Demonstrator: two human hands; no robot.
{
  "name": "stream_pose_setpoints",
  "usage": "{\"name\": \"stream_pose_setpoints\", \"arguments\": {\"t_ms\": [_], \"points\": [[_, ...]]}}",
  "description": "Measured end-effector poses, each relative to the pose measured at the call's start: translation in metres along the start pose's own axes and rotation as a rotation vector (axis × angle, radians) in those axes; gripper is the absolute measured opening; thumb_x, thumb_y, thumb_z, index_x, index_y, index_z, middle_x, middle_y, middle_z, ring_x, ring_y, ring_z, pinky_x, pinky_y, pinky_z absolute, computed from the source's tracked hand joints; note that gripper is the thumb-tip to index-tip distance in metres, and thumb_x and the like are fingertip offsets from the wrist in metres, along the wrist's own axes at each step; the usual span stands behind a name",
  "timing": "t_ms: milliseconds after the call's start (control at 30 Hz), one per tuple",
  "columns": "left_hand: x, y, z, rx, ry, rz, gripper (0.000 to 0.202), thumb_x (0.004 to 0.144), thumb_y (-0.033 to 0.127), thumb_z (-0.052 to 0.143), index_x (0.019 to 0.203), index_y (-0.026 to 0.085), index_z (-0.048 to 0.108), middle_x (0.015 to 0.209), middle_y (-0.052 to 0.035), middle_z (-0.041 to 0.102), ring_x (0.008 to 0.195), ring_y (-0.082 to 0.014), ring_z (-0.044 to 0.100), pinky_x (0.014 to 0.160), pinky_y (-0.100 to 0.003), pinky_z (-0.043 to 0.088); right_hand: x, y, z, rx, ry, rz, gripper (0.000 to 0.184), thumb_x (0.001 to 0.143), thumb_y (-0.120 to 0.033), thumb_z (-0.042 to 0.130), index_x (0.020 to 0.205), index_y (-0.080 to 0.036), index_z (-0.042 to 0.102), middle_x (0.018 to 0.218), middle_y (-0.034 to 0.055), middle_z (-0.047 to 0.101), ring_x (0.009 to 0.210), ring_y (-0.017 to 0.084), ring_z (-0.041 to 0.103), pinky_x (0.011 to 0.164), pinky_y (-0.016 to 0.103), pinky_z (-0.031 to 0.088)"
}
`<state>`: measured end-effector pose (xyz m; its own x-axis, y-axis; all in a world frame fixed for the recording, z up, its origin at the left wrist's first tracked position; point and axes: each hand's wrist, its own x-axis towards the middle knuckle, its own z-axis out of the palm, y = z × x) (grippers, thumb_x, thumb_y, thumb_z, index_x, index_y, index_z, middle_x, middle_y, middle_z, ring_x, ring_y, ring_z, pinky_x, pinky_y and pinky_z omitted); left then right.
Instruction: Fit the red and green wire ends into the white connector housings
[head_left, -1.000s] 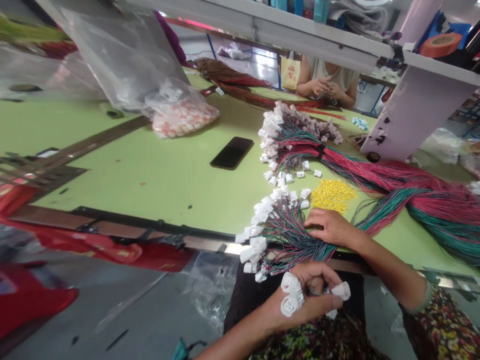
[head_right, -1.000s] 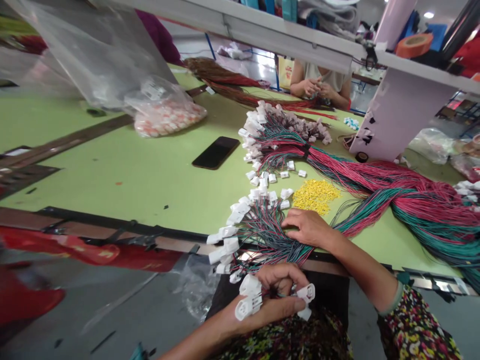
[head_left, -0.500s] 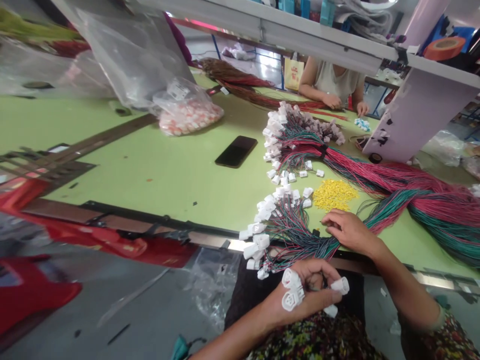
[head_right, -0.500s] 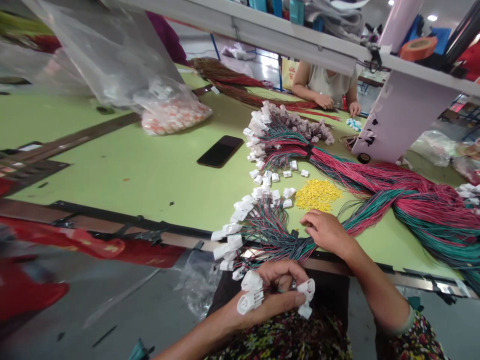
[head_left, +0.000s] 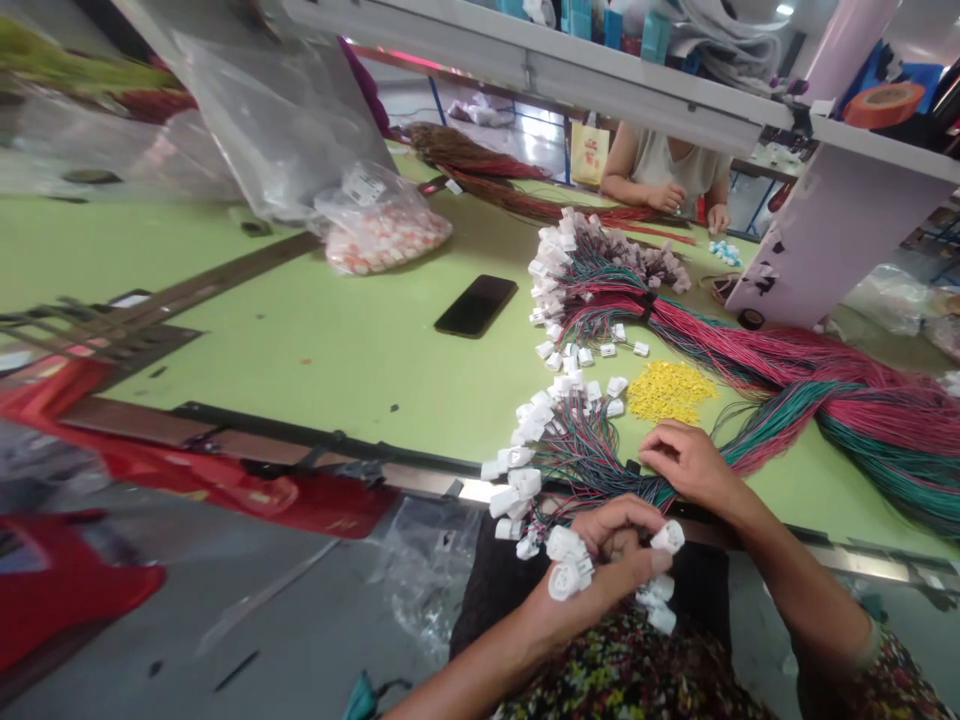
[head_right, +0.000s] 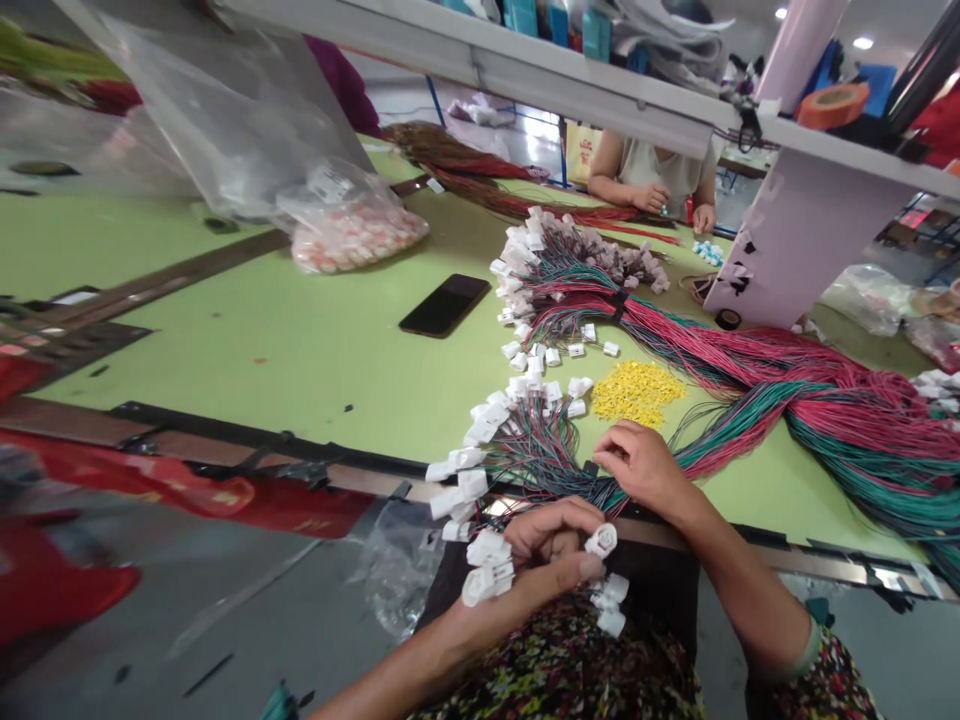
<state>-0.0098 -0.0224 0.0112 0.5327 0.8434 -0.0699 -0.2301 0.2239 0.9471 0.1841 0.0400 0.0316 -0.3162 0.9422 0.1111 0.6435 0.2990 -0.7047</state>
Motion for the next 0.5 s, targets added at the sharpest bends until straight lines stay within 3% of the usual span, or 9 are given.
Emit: {"name": "stream_pose_setpoints", "arguments": {"t_ms": [67,133,233,333,500], "points": [[0.001,0.002,0.0,-0.091,0.123,0.014,0.027,0.079,0.037,0.083,0.094,0.017,0.075,0.1,-0.0057,0.071,0.051,-0.0033,0.036,0.048,-0.021,0.025,-0.014,-0.002,-0.003,0.252,0.075,0.027,0.007,0.091,-0.024,0.07,0.086,-0.019,0.071,0.081,0.0014,0.068,0.072,0.015,0.062,0.066,0.026,0.049],[0.003,0.006,0.0,-0.182,0.221,-0.012,0.029,0.079,0.04,0.084,0.094,0.018,0.074,0.113,-0.0074,0.071,0.051,-0.0025,0.039,0.048,-0.021,0.028,-0.028,-0.004,-0.002,0.494,0.156,0.055,0.013,0.089,-0.032,0.075,0.089,-0.019,0.072,0.082,0.001,0.069,0.069,0.014,0.063,0.063,0.025,0.05],[0.005,0.013,0.003,-0.271,0.237,-0.059,0.035,0.075,0.044,0.087,0.093,0.017,0.073,0.088,-0.0021,0.072,0.048,-0.0028,0.037,0.045,-0.019,0.027,-0.043,-0.007,0.009,0.605,0.304,0.019,0.012,0.086,-0.033,0.08,0.086,-0.022,0.076,0.083,0.0014,0.07,0.076,0.015,0.066,0.066,0.025,0.053],[0.008,0.014,0.005,-0.308,0.219,-0.071,0.037,0.073,0.044,0.088,0.091,0.016,0.072,0.063,0.0057,0.059,0.044,-0.0029,0.035,0.043,-0.018,0.024,-0.049,-0.011,0.02,0.56,0.427,-0.055,0.006,0.088,-0.03,0.08,0.086,-0.024,0.079,0.084,0.0024,0.071,0.081,0.016,0.067,0.073,0.027,0.055],[0.008,0.012,0.006,-0.321,0.228,-0.065,0.035,0.073,0.041,0.088,0.089,0.016,0.07,0.063,0.0062,0.058,0.043,-0.0018,0.035,0.043,-0.017,0.023,-0.051,-0.014,0.026,0.455,0.499,-0.084,0.004,0.09,-0.022,0.077,0.091,-0.025,0.08,0.086,0.0024,0.07,0.083,0.016,0.066,0.076,0.028,0.054]]}}
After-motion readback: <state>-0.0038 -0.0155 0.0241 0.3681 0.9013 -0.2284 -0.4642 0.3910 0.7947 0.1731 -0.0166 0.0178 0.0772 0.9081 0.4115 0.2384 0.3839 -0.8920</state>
